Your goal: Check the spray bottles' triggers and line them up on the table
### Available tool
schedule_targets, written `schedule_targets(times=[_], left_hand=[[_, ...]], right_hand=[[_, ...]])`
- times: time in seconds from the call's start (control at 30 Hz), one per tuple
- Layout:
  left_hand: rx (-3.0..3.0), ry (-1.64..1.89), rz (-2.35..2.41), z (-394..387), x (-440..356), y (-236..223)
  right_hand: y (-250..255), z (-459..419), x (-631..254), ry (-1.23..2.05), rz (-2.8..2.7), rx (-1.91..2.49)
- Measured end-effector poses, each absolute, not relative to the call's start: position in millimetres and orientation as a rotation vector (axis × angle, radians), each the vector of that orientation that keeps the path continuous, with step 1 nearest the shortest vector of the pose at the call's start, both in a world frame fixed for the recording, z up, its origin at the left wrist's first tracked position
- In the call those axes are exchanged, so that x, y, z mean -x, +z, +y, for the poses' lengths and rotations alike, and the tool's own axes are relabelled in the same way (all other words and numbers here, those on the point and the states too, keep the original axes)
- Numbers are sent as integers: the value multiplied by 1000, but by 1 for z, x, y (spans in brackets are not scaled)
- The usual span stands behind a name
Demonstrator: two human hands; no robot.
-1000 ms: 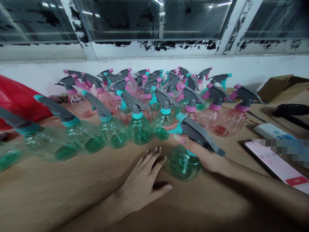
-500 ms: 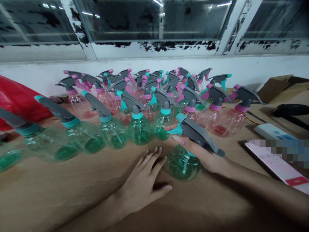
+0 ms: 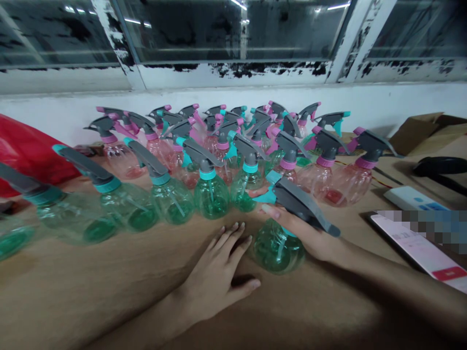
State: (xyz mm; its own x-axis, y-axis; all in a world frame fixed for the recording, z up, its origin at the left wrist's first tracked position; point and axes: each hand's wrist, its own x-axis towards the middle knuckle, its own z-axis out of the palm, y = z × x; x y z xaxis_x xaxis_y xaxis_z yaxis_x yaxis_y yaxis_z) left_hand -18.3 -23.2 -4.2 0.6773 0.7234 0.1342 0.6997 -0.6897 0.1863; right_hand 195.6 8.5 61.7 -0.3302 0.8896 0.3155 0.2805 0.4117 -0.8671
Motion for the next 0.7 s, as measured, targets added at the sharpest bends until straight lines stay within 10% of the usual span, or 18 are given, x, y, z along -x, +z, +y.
schedule_targets(times=[0.7], left_hand=[[-2782,279,1182,-23,18,-3]], right_hand=[[63,9,-194,889,-1826,988]])
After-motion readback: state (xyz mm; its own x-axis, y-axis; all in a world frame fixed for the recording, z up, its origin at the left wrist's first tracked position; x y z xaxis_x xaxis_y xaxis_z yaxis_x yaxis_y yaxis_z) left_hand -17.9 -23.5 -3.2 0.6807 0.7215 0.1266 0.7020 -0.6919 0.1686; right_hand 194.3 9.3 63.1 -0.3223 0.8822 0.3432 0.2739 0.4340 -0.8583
